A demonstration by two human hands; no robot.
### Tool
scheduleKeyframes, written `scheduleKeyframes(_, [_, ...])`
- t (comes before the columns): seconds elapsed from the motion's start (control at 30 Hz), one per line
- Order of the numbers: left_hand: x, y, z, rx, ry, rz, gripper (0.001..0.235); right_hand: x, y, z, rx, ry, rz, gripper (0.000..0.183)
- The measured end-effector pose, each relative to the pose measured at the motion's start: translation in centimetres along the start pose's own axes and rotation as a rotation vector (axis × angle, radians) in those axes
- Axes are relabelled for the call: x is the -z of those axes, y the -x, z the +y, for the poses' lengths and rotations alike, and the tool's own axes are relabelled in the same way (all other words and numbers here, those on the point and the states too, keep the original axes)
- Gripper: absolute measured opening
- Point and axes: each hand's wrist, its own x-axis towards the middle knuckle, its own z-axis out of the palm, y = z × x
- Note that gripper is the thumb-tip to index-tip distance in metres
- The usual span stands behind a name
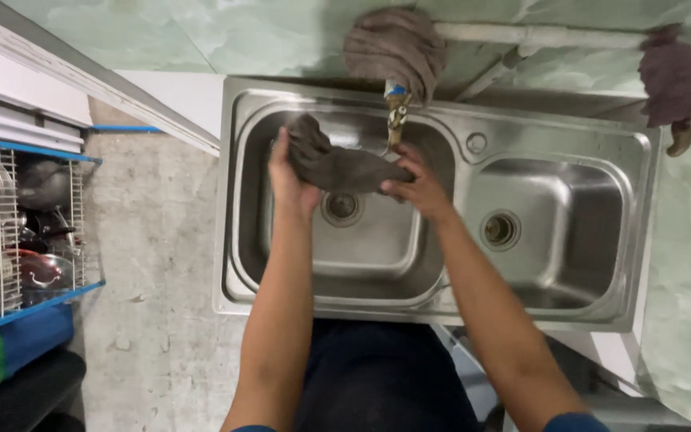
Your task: The person places a blue bowl and a glass lid into a drying rack. They then pick up a dark cloth from the sink, turn on the tap, and wash the cloth under running water. After rinsing, they wring out the cloth and hang it on a pipe above the sink to dry.
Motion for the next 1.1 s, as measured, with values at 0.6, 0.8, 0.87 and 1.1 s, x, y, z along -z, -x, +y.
scheduleKeyframes(0.6, [-2.4, -2.2, -9.9, 0.1, -0.969, 0.086, 0.035, -2.1, -2.2, 1.4, 0.129, 0.079, 0.477, 0.033])
scheduleKeyframes(0.8, [-1.9, -1.9, -7.1, -0.046, -1.243, -0.426, 0.025, 2.0, -1.1, 2.2, 0.121, 0.329, -0.049, 0.057])
scheduleKeyframes(0.87, [-1.4, -1.9, -6.7, -0.158, -1.192, -0.376, 0.026, 2.5, -1.2, 1.4, 0.096, 0.365, -0.038, 0.056])
scheduleKeyframes(1.1, [5.5, -4.4, -11.3, -0.063, -0.484, -0.228, 0.029, -5.2, -2.3, -1.7, -0.078, 0.031, 0.266, 0.027])
